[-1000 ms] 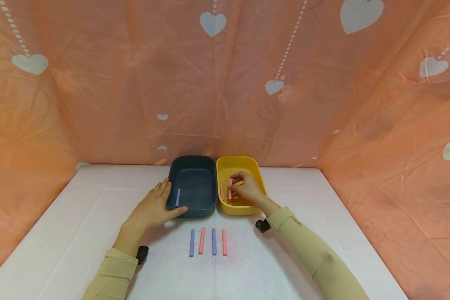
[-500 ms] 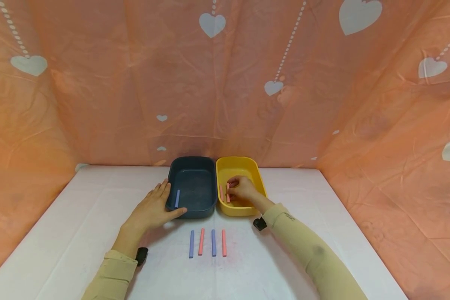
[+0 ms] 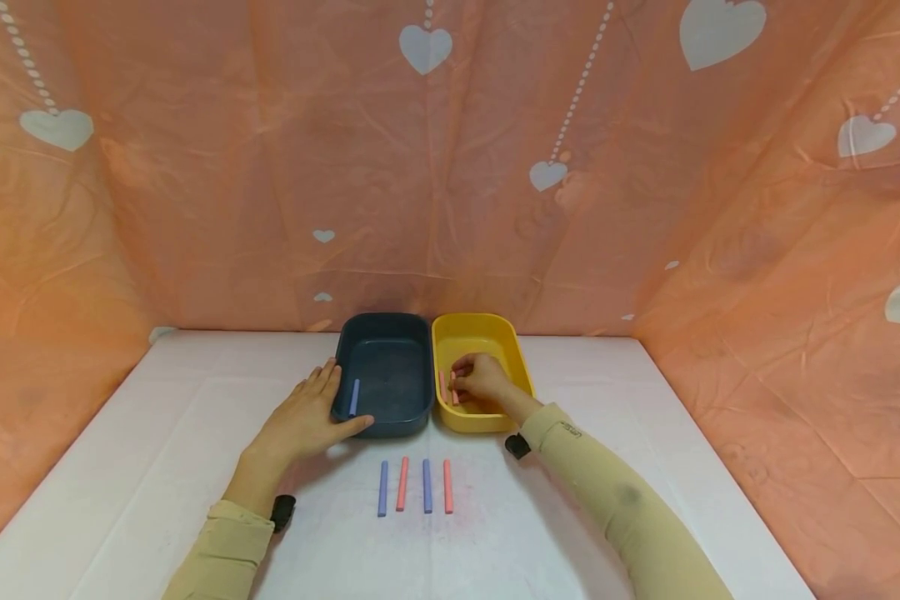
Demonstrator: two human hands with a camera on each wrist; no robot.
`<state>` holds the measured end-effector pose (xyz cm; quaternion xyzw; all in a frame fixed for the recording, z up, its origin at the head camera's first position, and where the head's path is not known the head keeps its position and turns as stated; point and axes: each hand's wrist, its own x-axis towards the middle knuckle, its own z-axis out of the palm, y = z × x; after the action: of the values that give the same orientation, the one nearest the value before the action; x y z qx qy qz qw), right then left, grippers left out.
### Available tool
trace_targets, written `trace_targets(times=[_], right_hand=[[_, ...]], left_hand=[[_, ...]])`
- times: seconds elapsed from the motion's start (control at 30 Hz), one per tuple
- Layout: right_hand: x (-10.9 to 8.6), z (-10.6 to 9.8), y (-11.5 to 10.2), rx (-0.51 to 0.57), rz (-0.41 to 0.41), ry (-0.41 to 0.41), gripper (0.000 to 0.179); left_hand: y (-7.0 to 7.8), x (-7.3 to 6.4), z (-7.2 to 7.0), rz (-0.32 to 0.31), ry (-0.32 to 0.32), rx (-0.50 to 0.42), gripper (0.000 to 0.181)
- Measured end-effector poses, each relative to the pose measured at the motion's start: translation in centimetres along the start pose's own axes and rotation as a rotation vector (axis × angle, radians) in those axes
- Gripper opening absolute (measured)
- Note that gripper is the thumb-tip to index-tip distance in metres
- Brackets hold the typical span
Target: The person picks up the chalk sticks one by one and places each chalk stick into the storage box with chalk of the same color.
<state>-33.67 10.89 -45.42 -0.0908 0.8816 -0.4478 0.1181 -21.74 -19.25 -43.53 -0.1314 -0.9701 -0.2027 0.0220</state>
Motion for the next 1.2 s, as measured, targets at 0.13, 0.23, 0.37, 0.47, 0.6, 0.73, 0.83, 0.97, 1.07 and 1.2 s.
trace_targets(times=[0.13,0.23,0.37,0.47,0.6,0.73,0.83,0.97,1.07,1.2], right_hand=[[0.0,0.0,-0.1,-0.040,-0.010,0.007,0.026],[-0.1,-0.1,-0.2,-0.049,-0.006,0.007,0.027],[-0.1,-0.2,-0.3,-0.069,-0.011,0.007,0.030],[-0.1,-0.3,-0.3,-0.096,-0.017,0.010,0.031],[-0.5,-0.4,-0.4,-0.111,-0.026,0.013,0.032],[-1.3,-0.7,-0.6,-0.106,-0.051,0.016,0.031],[-1.9,-1.0,-0.8,-0.085,-0.064,0.024,0.032],[-2.8,-1.2,-1.2,-0.042,-0.100,0.044,0.033],[-3.5,-1.3,-1.3,-0.006,-0.143,0.059,0.034],[-4.5,-1.4,-1.5,0.047,-0.170,0.060,0.035]], left_hand=[[-0.1,0.0,0.1,0.000,-0.004,0.001,0.114],[-0.1,0.0,0.0,0.000,-0.003,0.000,0.114],[0.1,-0.1,-0.1,-0.003,-0.001,0.001,0.114],[0.1,0.0,-0.1,-0.003,0.000,0.006,0.114],[0.0,0.0,0.0,0.002,0.001,0.007,0.114],[0.1,0.0,0.0,0.004,0.002,0.005,0.114],[0.2,0.0,0.0,0.002,0.002,0.002,0.114],[0.3,-0.1,-0.1,0.004,0.003,-0.001,0.113],[0.3,-0.1,-0.1,0.007,0.005,-0.003,0.113],[0.3,-0.2,-0.2,0.008,0.004,-0.003,0.113]])
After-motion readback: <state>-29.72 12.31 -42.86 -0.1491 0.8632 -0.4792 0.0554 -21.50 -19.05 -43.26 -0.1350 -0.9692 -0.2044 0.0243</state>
